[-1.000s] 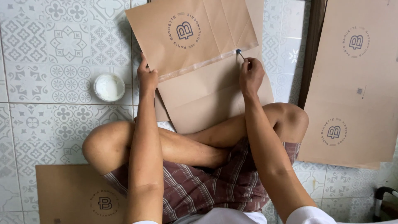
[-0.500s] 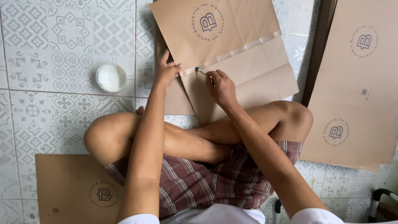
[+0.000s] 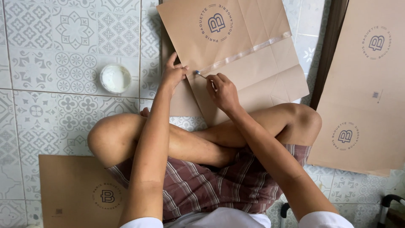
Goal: The person sits on the floor and uses a small brush to apply adhesive from a white bowl onto the edges of flat brown paper sheets. They fold the sheets along pre-scored lines to form paper bags, pressing the glued seams to secure them. The person repeats this process with multiple sheets, stacking the finished bags.
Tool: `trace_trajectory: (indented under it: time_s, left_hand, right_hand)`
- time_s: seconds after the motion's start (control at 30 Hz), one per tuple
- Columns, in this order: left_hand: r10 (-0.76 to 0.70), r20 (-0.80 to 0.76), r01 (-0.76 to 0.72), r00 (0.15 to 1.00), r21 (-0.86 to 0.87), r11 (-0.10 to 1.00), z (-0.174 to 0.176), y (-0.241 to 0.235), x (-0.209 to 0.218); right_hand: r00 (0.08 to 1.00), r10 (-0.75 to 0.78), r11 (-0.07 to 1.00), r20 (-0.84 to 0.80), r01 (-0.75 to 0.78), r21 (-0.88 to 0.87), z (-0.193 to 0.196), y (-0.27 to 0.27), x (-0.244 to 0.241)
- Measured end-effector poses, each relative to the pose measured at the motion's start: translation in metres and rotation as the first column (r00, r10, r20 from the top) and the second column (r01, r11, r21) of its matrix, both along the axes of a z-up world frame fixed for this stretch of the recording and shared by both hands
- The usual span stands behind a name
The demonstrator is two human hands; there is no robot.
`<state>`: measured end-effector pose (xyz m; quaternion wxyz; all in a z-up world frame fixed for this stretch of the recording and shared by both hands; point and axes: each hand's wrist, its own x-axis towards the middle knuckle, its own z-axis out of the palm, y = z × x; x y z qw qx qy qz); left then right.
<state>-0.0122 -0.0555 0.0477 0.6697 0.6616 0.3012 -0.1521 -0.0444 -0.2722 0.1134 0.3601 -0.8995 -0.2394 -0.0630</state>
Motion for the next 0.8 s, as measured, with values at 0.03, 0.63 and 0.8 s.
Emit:
trace_trajectory:
  time_s: [0.03, 0.63, 0.8]
  left_hand:
    - [0.0, -0.001, 0.0, 1.0, -0.001, 1.0, 0.004, -0.002, 0.0]
    - [0.43, 0.286, -0.467, 0.856, 0.073, 0.881, -0.027, 0.019, 0.004]
    - [0.648, 0.115, -0.658, 0.753, 0.131, 0.741, 0.002, 0.014, -0.009]
  right_hand:
    - [1.0, 0.0, 1.0, -0.001, 0.0, -0.001, 0.001, 0.001, -0.001]
    - [0.991, 0.073, 0.955, -0.115, -0.036, 0.295, 0.05, 0.047, 0.016]
    - [0.979, 0.186, 0.967, -0.087, -0.166, 0.193, 0.063, 0.128, 0.039]
